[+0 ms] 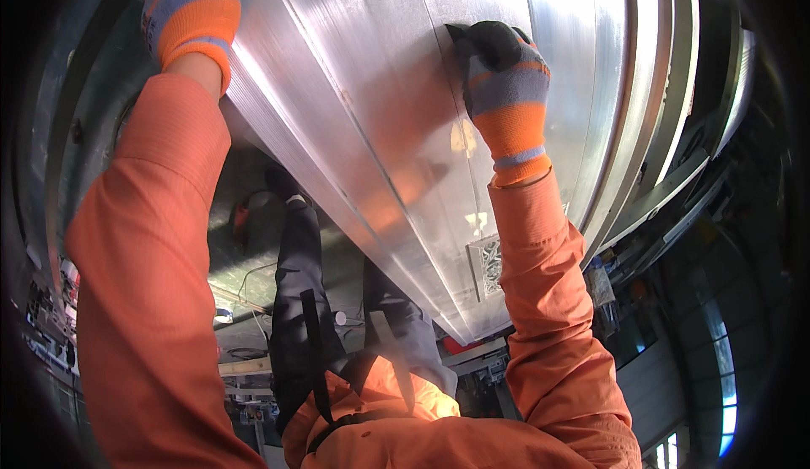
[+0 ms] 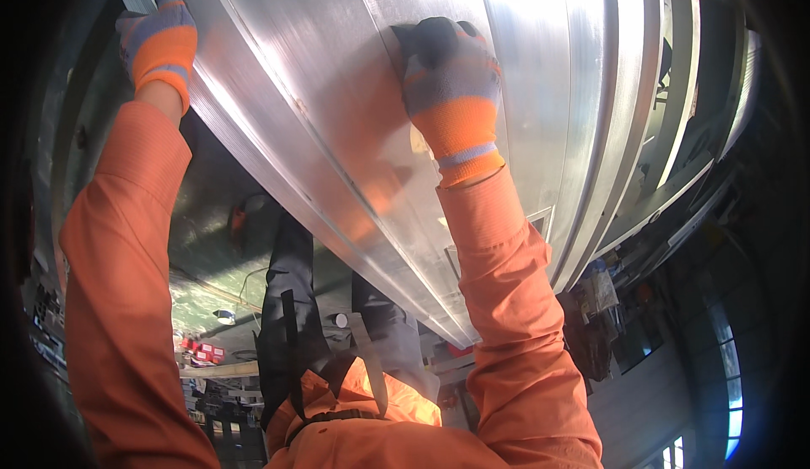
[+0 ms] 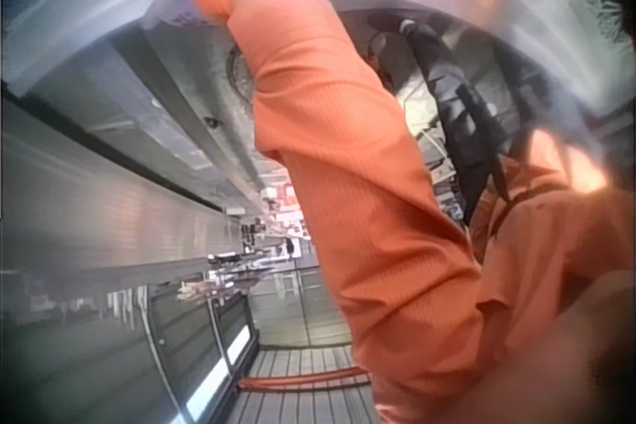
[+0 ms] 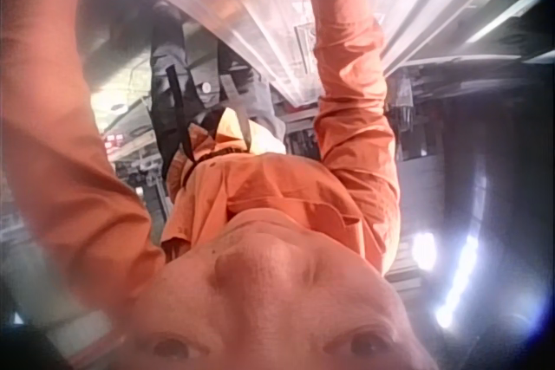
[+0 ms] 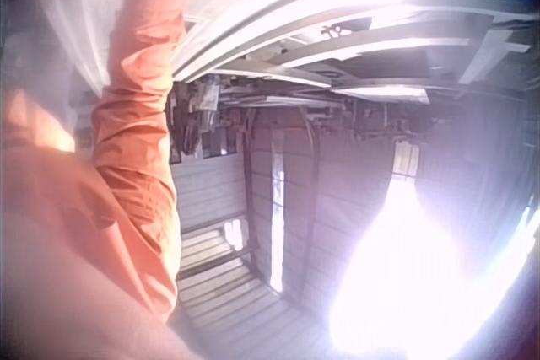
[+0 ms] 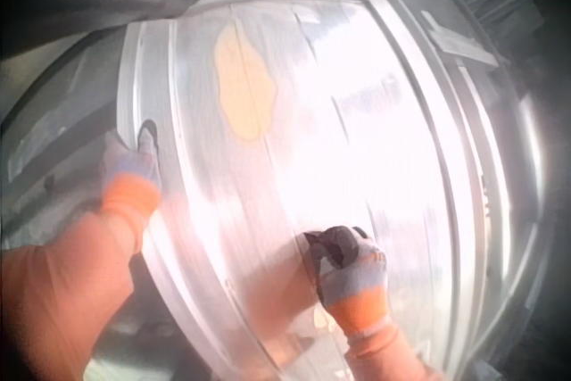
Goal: The person uses a sanding block to manually sand a large curved metal panel, then switches to a power sander to polish the surface. The person then lifts the panel and carries it across the workshop floor.
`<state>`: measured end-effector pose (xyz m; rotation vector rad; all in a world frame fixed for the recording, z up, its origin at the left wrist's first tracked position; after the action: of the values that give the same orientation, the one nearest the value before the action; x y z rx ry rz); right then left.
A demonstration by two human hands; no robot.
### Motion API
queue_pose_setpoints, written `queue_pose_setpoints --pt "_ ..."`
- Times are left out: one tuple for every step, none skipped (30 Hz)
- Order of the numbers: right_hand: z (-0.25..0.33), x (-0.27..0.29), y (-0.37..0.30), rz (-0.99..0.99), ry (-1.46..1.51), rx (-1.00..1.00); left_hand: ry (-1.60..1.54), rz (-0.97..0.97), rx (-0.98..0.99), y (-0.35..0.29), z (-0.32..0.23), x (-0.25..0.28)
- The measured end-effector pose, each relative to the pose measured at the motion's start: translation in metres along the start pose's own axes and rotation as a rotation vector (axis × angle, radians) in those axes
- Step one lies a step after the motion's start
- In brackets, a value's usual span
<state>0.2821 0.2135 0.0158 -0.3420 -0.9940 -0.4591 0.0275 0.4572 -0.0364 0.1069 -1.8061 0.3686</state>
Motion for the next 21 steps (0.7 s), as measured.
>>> queue_pose_setpoints --pt "-0.003 -0.001 0.0 0.005 0.008 -0.005 0.002 0.001 0.0 0.0 0.0 0.0" --pt "-0.007 -0.002 0.0 0.011 0.016 -0.01 0.001 0.0 -0.002 0.0 0.0 -0.001" --pt "-0.007 -0.003 0.0 0.019 0.027 -0.012 0.001 -0.001 0.0 0.001 0.0 0.0" --pt "-0.006 -0.002 0.0 0.019 0.008 -0.005 0.002 -0.004 0.002 0.001 0.001 0.0" --pt "-0.002 -0.001 -0.001 0.018 -0.011 0.002 0.003 -0.004 0.001 0.001 0.002 0.0" --pt "0.0 0.0 -0.002 0.016 -0.03 0.007 0.0 -0.005 0.002 0.001 0.002 0.0" --pt "0.0 0.0 -0.002 0.021 -0.015 -0.002 0.002 -0.004 0.0 0.001 0.001 -0.001" --pt "-0.001 -0.001 -0.003 0.026 -0.001 -0.011 0.001 -0.002 0.001 0.001 0.001 -0.002" --pt "-0.002 -0.001 -0.003 0.028 0.01 -0.021 -0.006 0.0 -0.003 0.002 -0.001 -0.003" --pt "-0.003 -0.001 -0.004 0.021 -0.009 -0.031 -0.009 0.004 -0.006 0.002 -0.003 -0.005" --pt "-0.006 -0.001 -0.005 0.014 -0.03 -0.043 -0.014 0.01 -0.012 0.002 -0.004 -0.007" --pt "-0.005 -0.002 -0.004 0.014 -0.039 -0.043 -0.013 0.002 -0.005 0.002 -0.002 -0.003" --pt "-0.002 -0.002 -0.003 0.016 -0.03 -0.016 -0.012 -0.005 0.0 0.003 0.0 0.002" --pt "0.0 -0.001 -0.002 0.019 -0.021 0.012 -0.011 -0.013 0.007 0.002 0.002 0.006" --pt "0.0 0.0 -0.002 0.016 -0.022 0.033 -0.017 -0.008 0.009 0.002 0.002 0.006" --pt "0.0 0.001 -0.002 0.022 -0.027 0.05 -0.02 -0.004 0.006 0.002 0.001 0.005" --pt "0.0 0.002 -0.003 0.029 -0.031 0.069 -0.022 -0.004 0.007 0.003 0.002 0.005" --pt "0.0 0.002 -0.003 0.035 -0.034 0.087 -0.023 -0.003 0.007 0.003 0.002 0.004" --pt "-0.001 0.003 -0.003 0.045 -0.02 0.078 -0.024 -0.003 0.008 0.004 0.003 0.004" --pt "-0.002 0.003 -0.003 0.056 -0.004 0.072 -0.025 -0.005 0.01 0.004 0.004 0.005" --pt "-0.003 0.002 -0.003 0.067 0.013 0.066 -0.022 -0.009 0.011 0.004 0.005 0.007"
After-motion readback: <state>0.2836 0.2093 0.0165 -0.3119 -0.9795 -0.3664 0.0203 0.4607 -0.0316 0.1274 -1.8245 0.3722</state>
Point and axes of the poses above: each hand's wrist, its own y-axis towards the middle knuckle, its own x-axis out of the back of the hand, z = x × y, the point moved 6 cm from there along y, towards the middle knuckle, and after that the axes turned 2 degrees about -z, right-handed, at the moved point
